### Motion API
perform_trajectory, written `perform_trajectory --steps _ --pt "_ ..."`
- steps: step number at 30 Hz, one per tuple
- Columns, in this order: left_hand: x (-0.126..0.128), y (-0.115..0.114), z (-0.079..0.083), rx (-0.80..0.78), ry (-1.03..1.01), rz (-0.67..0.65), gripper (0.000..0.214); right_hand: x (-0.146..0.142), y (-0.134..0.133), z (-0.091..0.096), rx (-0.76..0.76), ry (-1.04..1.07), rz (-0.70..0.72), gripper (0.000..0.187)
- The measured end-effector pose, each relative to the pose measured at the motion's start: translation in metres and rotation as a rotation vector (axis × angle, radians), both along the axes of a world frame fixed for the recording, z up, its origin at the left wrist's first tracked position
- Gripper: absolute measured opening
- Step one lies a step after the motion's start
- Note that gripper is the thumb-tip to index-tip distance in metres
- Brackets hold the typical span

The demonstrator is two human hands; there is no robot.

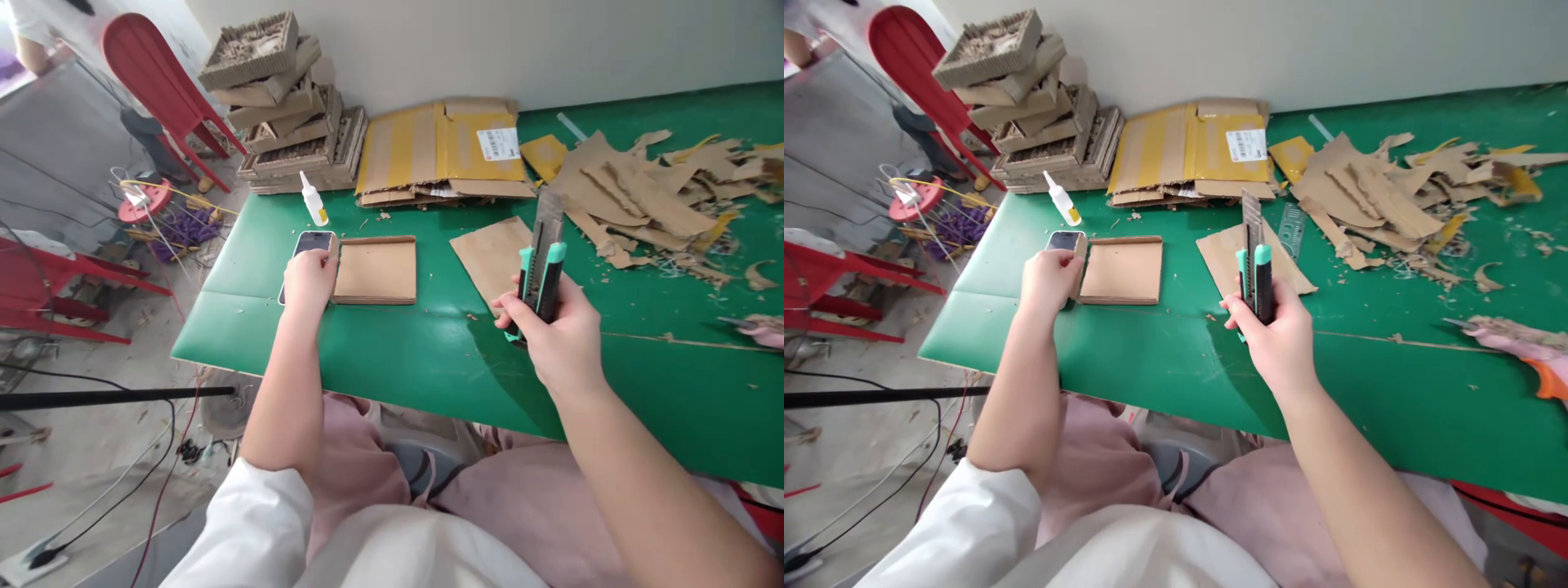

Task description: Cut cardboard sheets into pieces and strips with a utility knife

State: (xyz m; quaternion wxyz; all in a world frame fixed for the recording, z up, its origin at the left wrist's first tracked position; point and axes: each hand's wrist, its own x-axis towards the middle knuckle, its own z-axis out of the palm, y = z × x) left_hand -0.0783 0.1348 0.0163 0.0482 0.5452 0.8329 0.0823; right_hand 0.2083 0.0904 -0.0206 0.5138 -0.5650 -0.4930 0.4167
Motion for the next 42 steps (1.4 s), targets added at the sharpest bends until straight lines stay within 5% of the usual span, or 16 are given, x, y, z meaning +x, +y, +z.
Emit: perform_trajectory --steps 7,15,21,42 --pt "-0.005 0.0 0.0 0.063 0.023 0.074 0.026 0.0 -0.001 0.0 0.011 -0.022 0.014 0.024" --pt "0.006 -0.002 -0.006 0.002 -0.116 -0.024 0.027 0.0 -0.001 0.0 0.024 -0.049 0.03 0.022" --pt "0.001 -0.006 -0.002 0.126 -0.177 0.014 0.03 -0.001 -0.002 0.001 0.031 -0.059 0.036 0.022" --pt "0.006 0.0 -0.012 -0.015 -0.232 -0.074 0.031 -0.003 -0.002 0.0 -0.077 -0.061 0.151 0.025"
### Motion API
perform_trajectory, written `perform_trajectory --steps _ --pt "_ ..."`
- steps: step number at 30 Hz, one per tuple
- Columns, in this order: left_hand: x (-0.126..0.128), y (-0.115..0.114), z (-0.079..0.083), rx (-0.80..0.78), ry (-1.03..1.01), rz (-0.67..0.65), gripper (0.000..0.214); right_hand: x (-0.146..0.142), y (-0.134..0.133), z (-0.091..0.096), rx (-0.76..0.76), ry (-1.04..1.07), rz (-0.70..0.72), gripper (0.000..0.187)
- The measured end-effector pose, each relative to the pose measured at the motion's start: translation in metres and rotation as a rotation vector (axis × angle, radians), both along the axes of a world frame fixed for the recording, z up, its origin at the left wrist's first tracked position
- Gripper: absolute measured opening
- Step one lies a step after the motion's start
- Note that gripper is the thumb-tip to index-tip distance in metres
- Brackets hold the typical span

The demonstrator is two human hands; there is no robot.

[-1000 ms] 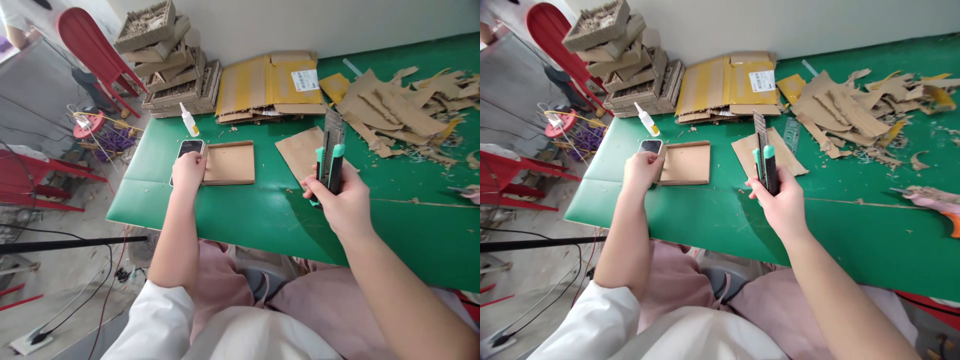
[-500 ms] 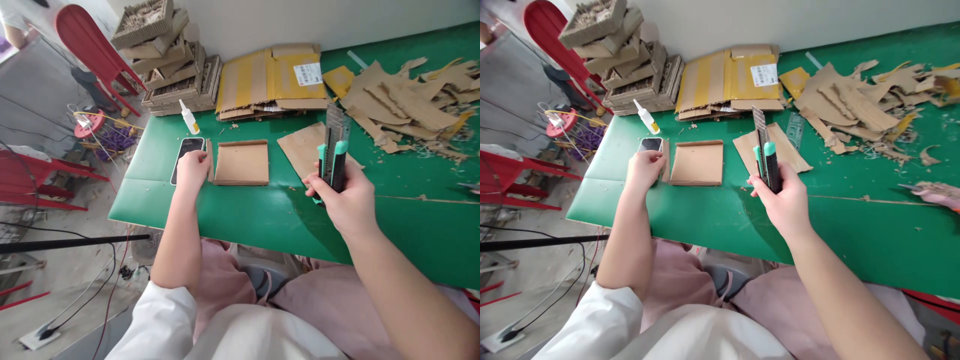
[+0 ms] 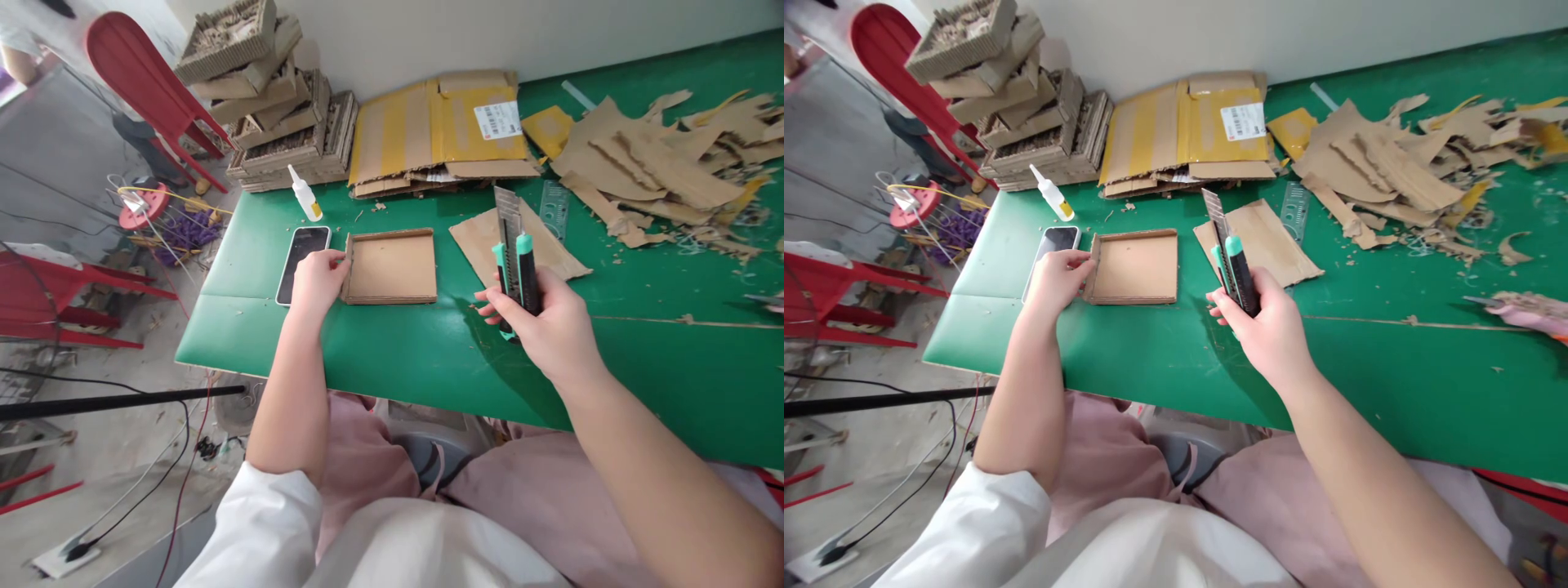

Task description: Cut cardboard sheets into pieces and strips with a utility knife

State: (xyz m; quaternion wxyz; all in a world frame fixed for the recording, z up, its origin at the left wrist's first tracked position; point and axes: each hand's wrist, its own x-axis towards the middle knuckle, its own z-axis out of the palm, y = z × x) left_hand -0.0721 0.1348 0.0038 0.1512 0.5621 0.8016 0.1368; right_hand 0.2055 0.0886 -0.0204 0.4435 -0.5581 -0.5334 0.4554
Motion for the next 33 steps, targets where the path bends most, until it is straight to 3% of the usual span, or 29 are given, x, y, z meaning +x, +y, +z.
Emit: perform_trajectory --steps 14,20,24,33 --pt "0.001 -0.001 0.0 -0.025 -0.042 -0.037 0.026 -0.004 0.001 -0.002 -0.041 0.032 0.025 0.031" --pt "-0.001 0.0 -0.002 -0.032 -0.052 -0.062 0.028 -0.027 0.019 0.0 -0.089 0.105 0.111 0.031" --pt "-0.003 0.001 -0.004 -0.018 -0.068 -0.088 0.034 -0.046 0.037 -0.009 -0.094 -0.025 0.103 0.023" --pt "-0.001 -0.001 -0.001 -0.014 -0.026 -0.144 0.027 -0.048 0.04 -0.028 -0.069 0.144 0.118 0.026"
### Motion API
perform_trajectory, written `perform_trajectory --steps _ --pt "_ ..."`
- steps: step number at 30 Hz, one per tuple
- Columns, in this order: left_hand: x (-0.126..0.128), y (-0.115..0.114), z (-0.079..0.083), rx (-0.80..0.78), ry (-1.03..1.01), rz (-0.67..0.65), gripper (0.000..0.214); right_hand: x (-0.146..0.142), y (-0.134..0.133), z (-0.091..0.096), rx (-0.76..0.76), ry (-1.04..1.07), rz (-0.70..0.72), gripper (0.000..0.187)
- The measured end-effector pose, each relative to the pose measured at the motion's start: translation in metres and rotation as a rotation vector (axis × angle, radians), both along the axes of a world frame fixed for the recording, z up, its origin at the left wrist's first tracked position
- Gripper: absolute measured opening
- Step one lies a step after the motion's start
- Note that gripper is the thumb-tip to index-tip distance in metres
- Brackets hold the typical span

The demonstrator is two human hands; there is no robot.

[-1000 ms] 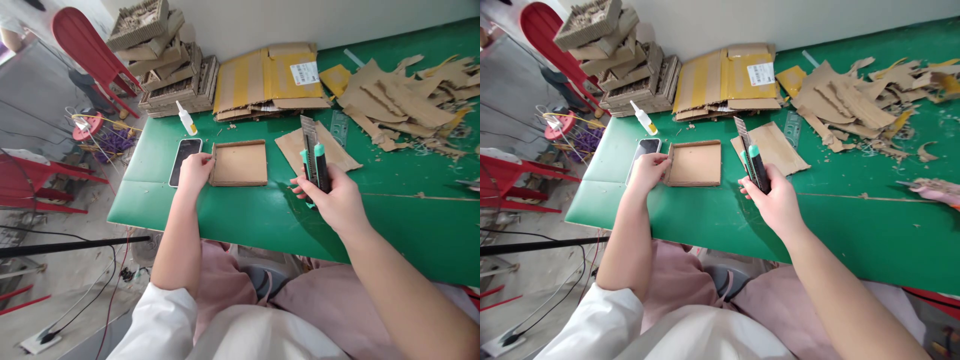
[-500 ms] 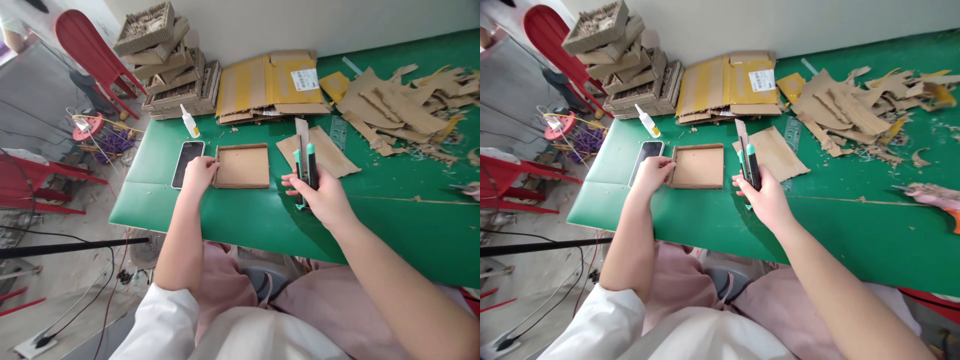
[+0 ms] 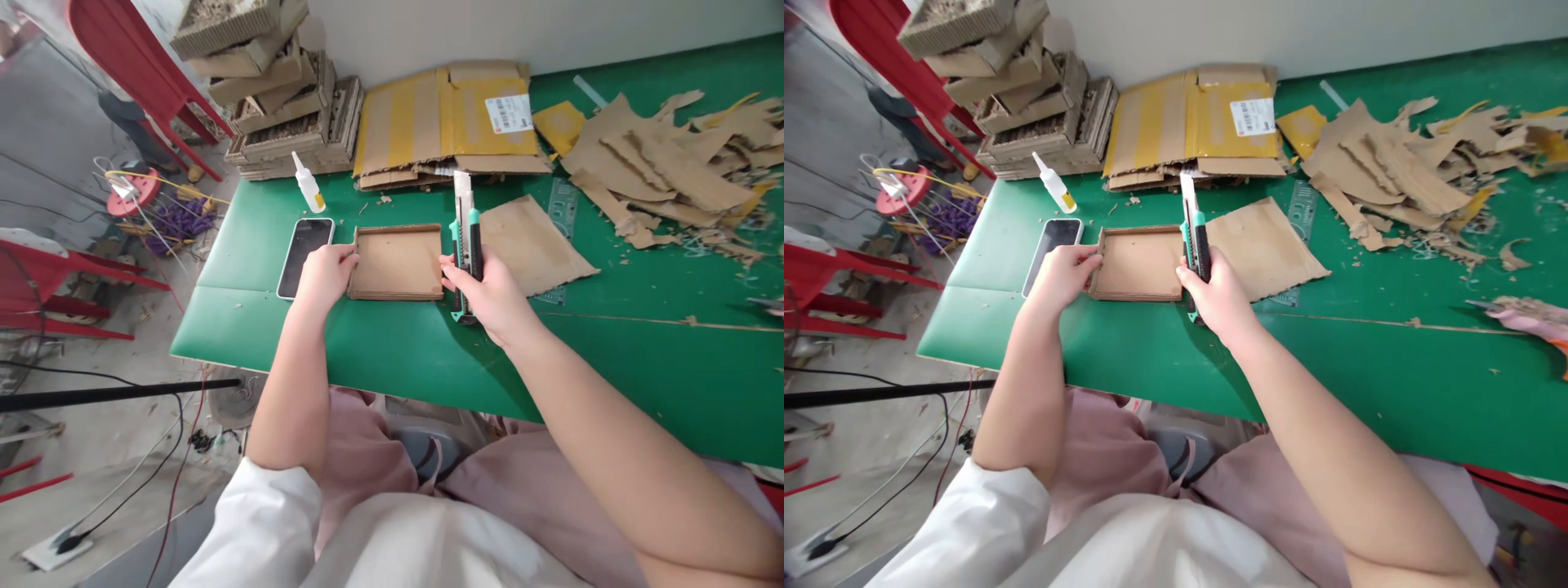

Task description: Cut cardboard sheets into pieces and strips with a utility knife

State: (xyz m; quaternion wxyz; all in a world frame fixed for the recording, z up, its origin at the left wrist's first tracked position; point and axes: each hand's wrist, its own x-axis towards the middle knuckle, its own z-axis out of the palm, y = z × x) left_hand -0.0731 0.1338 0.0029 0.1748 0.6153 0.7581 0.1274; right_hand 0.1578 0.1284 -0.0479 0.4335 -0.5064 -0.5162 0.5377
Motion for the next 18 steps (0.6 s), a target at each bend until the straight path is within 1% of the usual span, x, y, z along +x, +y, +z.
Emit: perform_trajectory --steps 6,10,13,18 --pt "-0.0036 0.0007 -0.0052 0.013 -0.021 -0.023 0.027 -0.0015 -0.0023 0.0017 -0.017 0.009 -0.006 0.023" --pt "-0.0043 0.0019 -0.0049 -0.005 0.005 -0.021 0.03 -0.0017 -0.0038 0.0033 -0.022 -0.003 -0.008 0.024" --pt "-0.0031 0.0023 -0.0029 -0.018 0.027 -0.028 0.036 -0.0021 -0.0042 0.0044 -0.026 -0.005 -0.009 0.024" --pt "0.0 0.002 -0.0009 -0.022 0.041 -0.079 0.046 -0.0031 -0.0037 0.0033 -0.045 0.007 -0.014 0.025"
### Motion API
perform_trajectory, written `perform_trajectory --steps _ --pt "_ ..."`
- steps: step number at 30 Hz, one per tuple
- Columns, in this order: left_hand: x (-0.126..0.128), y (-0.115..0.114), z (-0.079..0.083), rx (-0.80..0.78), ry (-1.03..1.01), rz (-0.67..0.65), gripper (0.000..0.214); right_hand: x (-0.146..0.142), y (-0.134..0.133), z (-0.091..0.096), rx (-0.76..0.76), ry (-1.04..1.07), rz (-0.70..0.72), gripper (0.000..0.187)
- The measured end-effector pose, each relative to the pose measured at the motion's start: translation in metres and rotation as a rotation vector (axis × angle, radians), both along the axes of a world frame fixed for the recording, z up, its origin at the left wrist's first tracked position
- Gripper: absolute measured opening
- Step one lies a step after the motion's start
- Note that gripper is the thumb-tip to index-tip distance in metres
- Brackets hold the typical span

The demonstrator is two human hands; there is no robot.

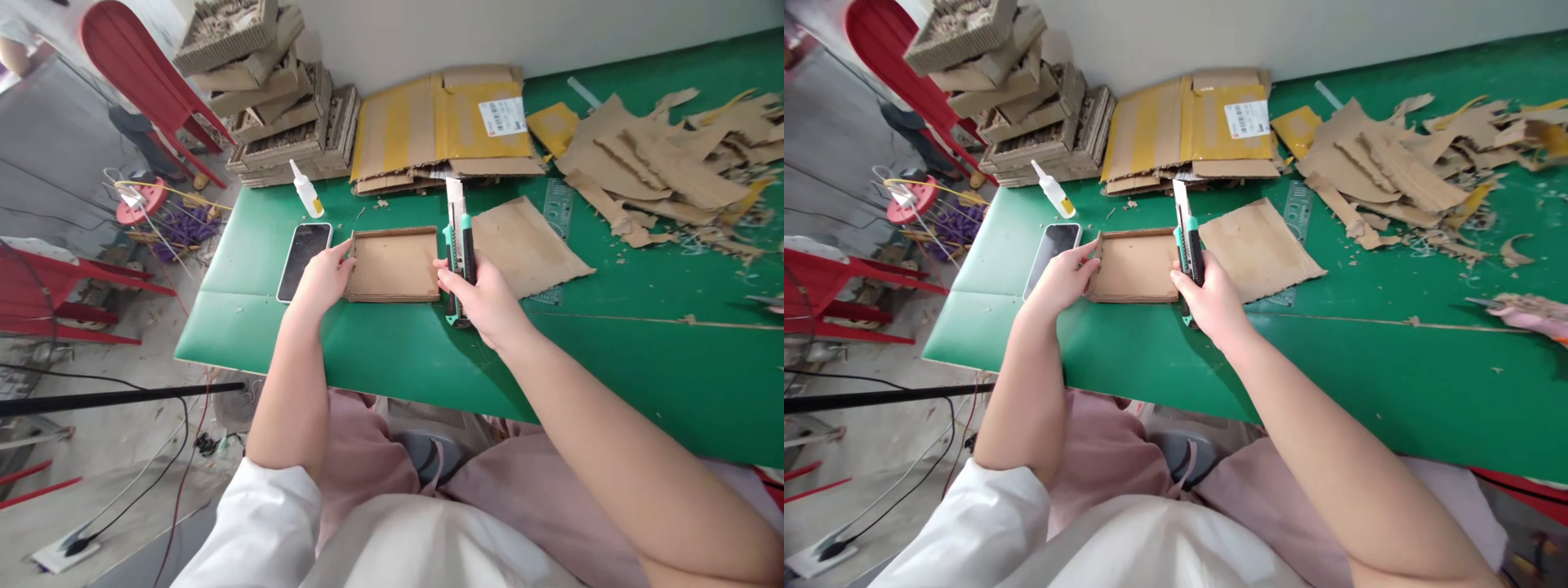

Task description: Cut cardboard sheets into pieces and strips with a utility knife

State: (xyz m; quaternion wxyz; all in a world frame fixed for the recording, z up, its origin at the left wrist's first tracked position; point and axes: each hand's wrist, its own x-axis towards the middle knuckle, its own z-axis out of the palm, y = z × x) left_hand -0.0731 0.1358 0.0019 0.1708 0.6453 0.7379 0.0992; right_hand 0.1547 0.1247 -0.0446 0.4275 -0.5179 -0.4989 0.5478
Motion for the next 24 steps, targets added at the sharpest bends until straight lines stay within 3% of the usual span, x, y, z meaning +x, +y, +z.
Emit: perform_trajectory --steps 11,17,21,24 --pt "0.002 0.001 -0.001 0.0 0.066 -0.002 0.047 0.001 0.004 -0.007 0.016 0.056 0.004 0.03" --pt "0.003 -0.001 0.006 0.07 0.202 0.11 0.034 -0.003 0.001 0.01 0.065 0.047 0.038 0.033" --pt "-0.002 -0.005 0.02 0.302 0.188 0.234 0.035 0.038 0.001 0.032 0.075 0.066 -0.042 0.036" --pt "0.013 -0.012 0.026 0.486 0.002 0.215 0.039 0.097 0.002 0.04 0.106 -0.294 -0.26 0.033"
